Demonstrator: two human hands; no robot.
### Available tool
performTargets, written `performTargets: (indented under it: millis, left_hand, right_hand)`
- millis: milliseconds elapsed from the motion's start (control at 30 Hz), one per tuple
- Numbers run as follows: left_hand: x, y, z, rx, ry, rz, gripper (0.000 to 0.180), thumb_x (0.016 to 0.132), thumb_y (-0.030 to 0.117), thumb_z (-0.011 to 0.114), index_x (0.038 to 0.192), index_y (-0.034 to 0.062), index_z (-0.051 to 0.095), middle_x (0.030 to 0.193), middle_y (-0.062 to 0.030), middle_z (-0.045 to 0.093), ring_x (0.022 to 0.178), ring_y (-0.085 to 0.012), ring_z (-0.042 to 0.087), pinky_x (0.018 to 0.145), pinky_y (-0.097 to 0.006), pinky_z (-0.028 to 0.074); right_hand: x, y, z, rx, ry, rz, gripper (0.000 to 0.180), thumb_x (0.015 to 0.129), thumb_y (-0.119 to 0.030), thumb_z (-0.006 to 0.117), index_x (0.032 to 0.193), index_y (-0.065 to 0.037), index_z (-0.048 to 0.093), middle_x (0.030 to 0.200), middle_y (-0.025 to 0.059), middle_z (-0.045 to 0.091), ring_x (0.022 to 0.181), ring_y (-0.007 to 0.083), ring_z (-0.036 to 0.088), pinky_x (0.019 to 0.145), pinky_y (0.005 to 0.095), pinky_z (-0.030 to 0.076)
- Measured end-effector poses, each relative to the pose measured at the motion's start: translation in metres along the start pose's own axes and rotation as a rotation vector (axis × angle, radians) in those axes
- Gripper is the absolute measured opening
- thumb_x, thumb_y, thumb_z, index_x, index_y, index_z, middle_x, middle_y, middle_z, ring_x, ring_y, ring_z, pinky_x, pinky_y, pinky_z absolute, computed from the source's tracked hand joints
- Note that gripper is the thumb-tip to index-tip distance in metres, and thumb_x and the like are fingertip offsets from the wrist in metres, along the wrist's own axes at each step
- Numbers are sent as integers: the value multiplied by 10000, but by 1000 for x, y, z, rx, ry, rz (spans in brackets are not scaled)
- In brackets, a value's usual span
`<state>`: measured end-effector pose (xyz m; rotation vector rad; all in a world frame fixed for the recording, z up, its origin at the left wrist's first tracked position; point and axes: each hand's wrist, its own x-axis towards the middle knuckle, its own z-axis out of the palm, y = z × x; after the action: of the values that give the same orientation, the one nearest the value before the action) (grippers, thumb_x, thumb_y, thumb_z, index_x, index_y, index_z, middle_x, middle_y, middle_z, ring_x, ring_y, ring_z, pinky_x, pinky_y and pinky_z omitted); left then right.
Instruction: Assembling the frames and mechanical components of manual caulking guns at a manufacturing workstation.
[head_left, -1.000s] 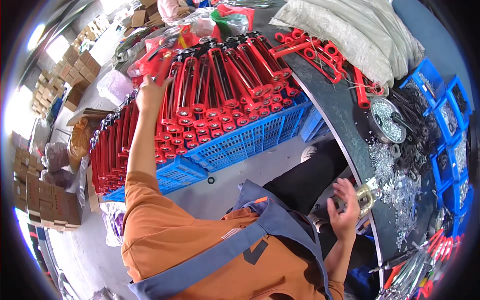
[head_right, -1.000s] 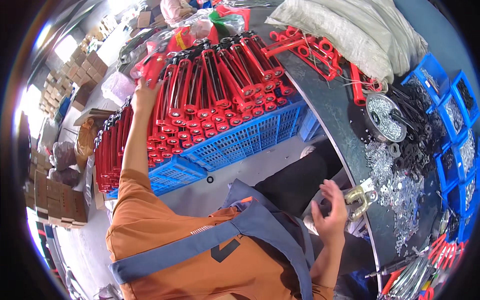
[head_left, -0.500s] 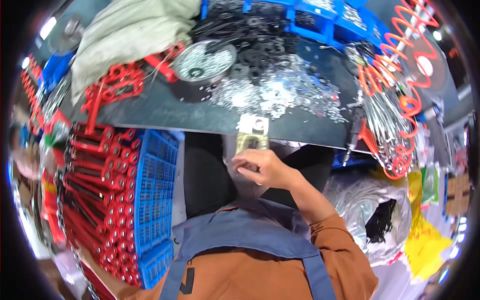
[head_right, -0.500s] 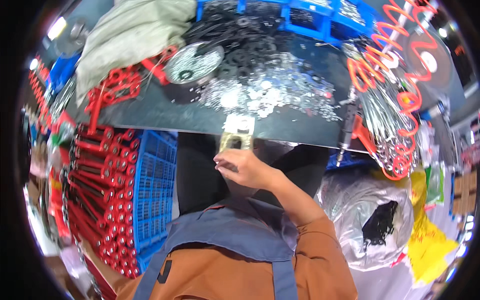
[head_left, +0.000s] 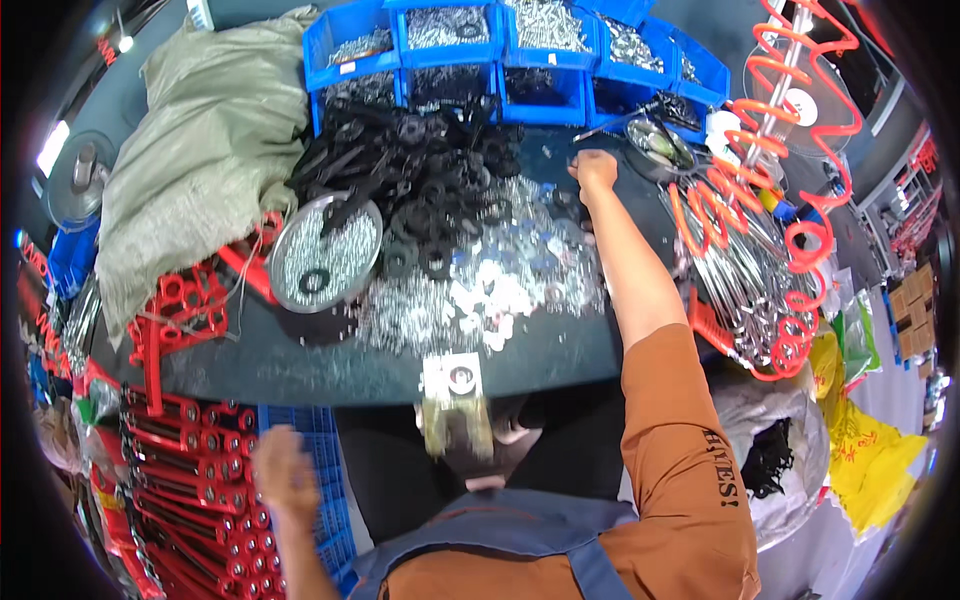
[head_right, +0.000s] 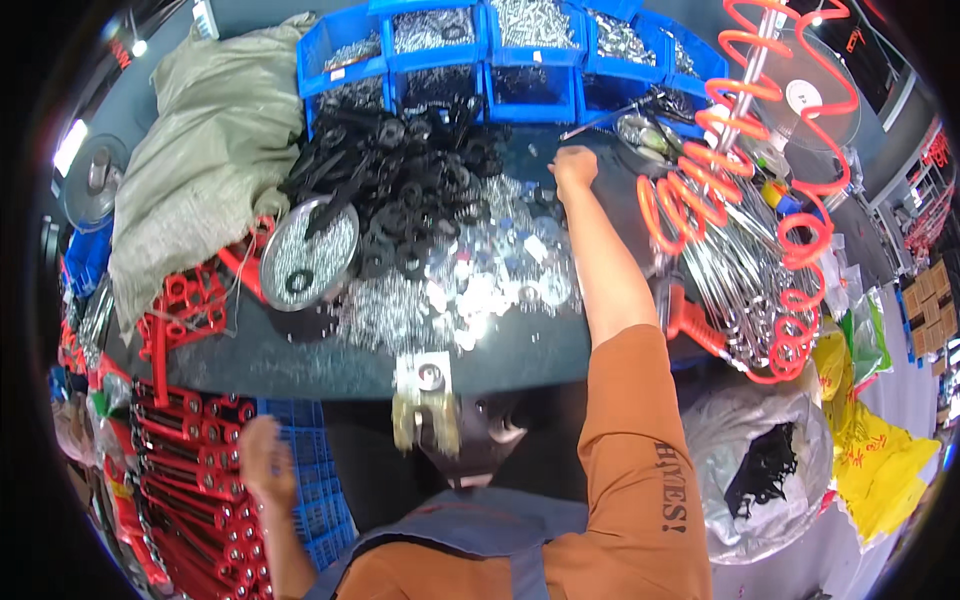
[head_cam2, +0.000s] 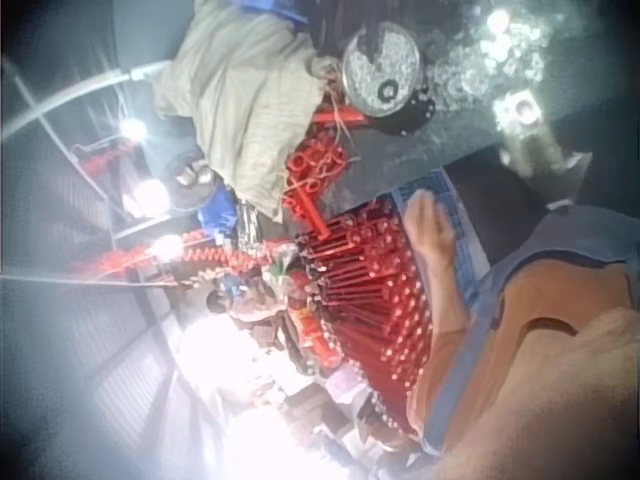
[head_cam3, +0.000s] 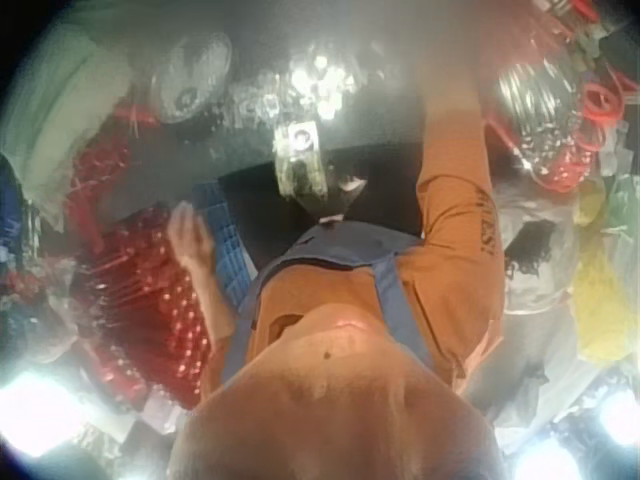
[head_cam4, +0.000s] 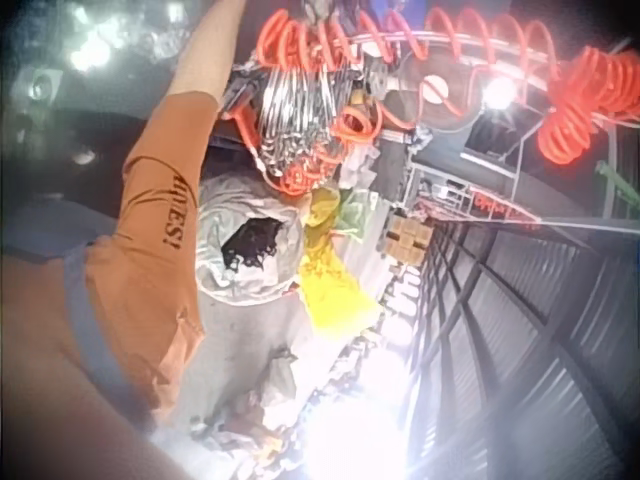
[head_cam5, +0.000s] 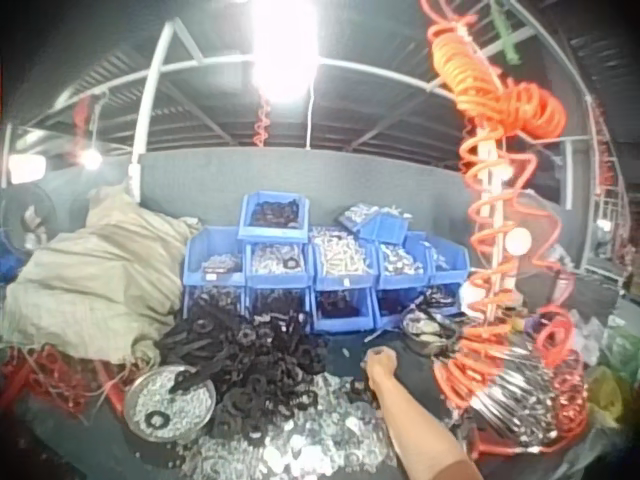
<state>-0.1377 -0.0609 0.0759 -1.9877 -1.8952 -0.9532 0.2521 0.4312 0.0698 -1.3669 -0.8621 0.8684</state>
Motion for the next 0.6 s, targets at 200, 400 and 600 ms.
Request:
performTargets:
  millis: [200, 400, 600]
  left_hand:
    - [63, 71, 141, -401, 107, 210, 257, 742, 11, 573, 985, -20, 651, 793, -141, 608, 660, -289, 576, 622, -383, 481]
    - [77, 72, 148, -467, -18, 64, 184, 780, 26, 474, 871, -28, 625, 573, -100, 499, 458, -247, 434, 458, -365, 324]
    - [82, 69, 154, -486, -34, 65, 172, 786, 48, 473, 848, -27, 615, 593, -113, 518, 473, -260, 451, 459, -365, 328]
  right_hand:
    - [120, 35, 16, -336, 491, -134, 259, 794, -127, 634, 994, 36, 611, 966, 209, 663, 874, 322, 663, 751, 393, 508]
    - [177, 27, 41, -181, 308, 118, 323, 847, -95, 573, 1122, 61, 506, 1015, 244, 634, 932, 351, 652, 788, 417, 519]
    - [174, 9, 49, -9, 316, 34, 213, 902, -31, 460, 1092, 63, 440, 1064, 251, 587, 864, 346, 655, 619, 429, 576]
